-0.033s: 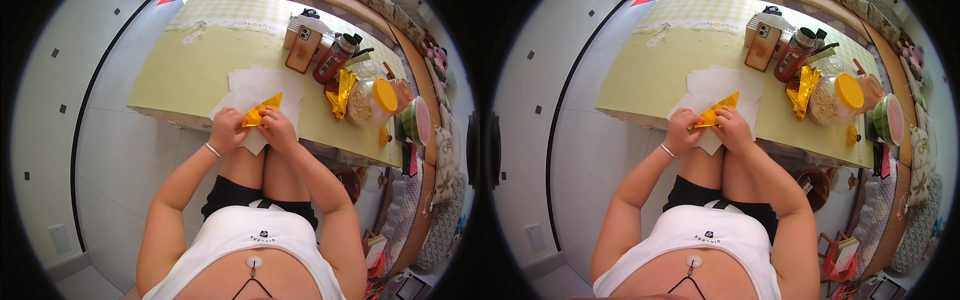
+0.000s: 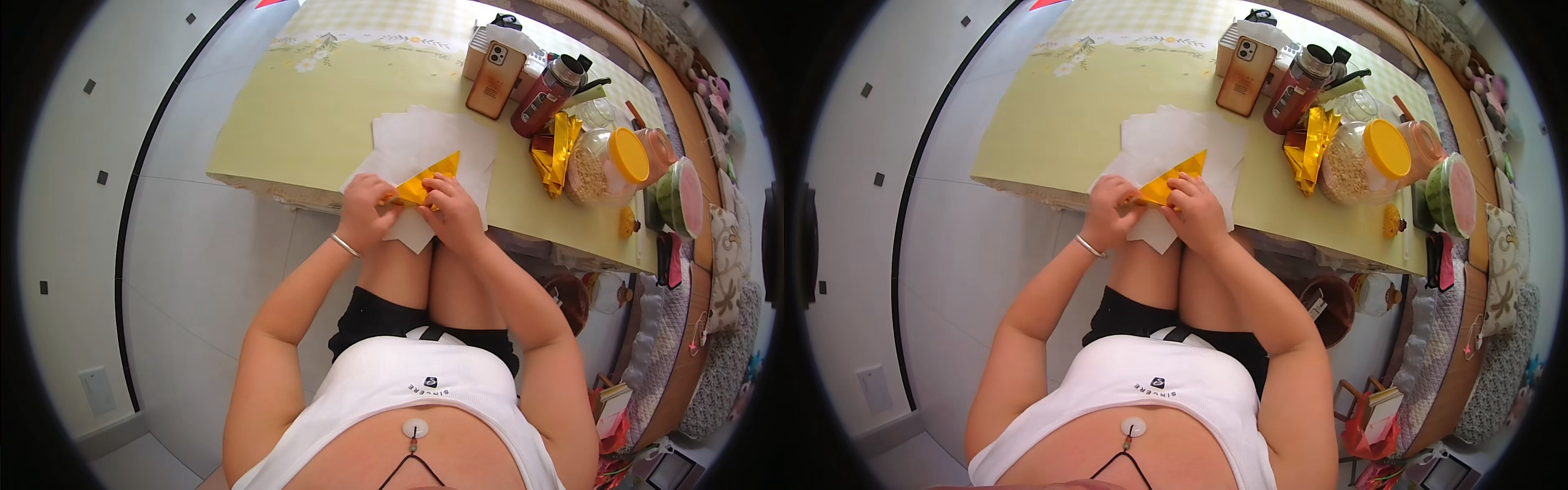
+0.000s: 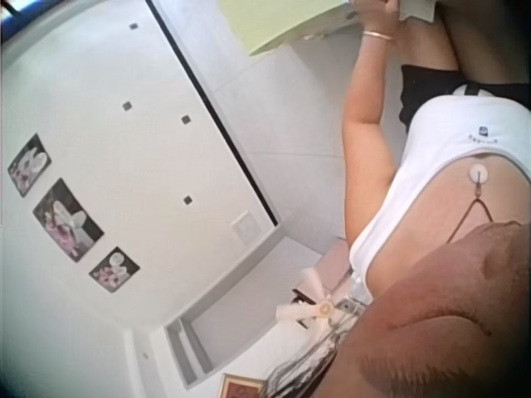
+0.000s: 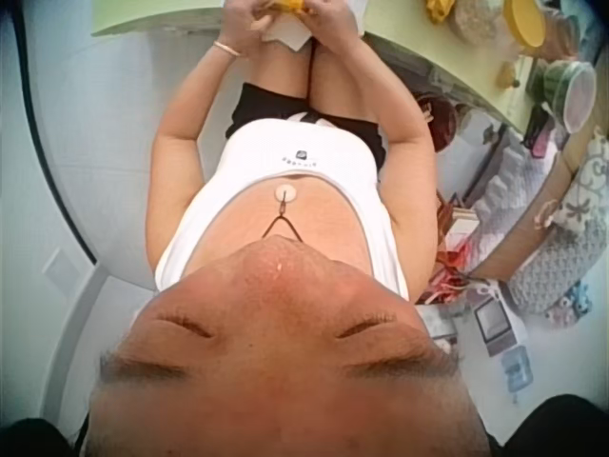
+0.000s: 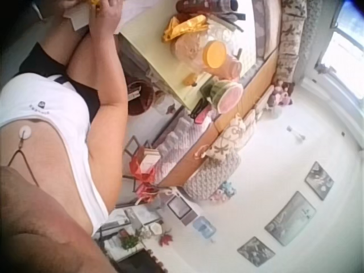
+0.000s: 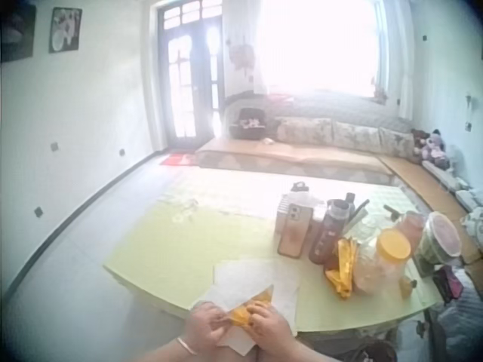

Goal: The person sits on the floor and folds multiple sheets of yellow paper into small, triangular packets. They repeatedly pick up a sheet, fold it in half, fold the corners to form a triangle, and then fold the bottom up to seal the packet. The finished packets are placed on the table.

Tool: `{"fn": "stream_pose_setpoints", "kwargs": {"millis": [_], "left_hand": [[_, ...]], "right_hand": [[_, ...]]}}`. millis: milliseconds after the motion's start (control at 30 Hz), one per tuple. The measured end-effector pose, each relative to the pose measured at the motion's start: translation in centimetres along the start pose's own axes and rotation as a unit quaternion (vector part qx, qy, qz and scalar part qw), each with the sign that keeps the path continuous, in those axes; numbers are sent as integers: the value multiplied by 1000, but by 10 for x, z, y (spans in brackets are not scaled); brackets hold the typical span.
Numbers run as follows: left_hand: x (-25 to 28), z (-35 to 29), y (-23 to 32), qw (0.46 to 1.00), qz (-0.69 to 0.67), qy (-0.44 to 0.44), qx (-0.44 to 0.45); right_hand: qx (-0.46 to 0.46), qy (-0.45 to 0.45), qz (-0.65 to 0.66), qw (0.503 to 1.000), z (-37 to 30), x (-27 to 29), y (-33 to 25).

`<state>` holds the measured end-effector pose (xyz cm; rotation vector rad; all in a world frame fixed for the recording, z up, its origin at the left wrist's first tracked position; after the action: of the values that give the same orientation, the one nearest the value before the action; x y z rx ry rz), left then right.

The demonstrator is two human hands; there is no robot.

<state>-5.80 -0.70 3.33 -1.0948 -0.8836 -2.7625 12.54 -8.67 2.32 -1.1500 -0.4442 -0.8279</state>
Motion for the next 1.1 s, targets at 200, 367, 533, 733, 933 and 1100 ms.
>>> {"fn": "stream_pose_setpoints", "kwargs": {"millis": [200, 367, 533, 733, 933, 1100], "left_hand": [[-2, -11, -23, 996, -2, 27, 89], [-9, -9, -22, 990, 35, 58, 126], [-11, -9, -21, 986, 58, 63, 146], [-13, -5, -22, 986, 73, 49, 139], [-14, 0, -21, 986, 93, 31, 136], [-14, 0, -20, 986, 103, 17, 127]], "right_hand": [[-67, 69, 18, 995, 1, -8, -5], [-77, 84, -5, 993, 3, -10, -10], [-80, 83, -44, 992, 4, -14, -10], [-59, 93, -79, 991, 2, -21, -5], [-64, 99, -70, 991, 4, -19, -8], [6, 98, -133, 986, 2, -22, -5]]}}
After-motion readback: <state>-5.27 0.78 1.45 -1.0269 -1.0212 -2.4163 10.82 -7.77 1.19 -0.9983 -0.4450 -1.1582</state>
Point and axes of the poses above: each hand's wrist, its own z-axis towards the middle knuckle, its own x-axis out of the back of the hand, y = z × x, the point moved 3 cm from there along z, towards the middle knuckle, and after that the axes turned 9 degrees about -x, right-handed, at the moved point
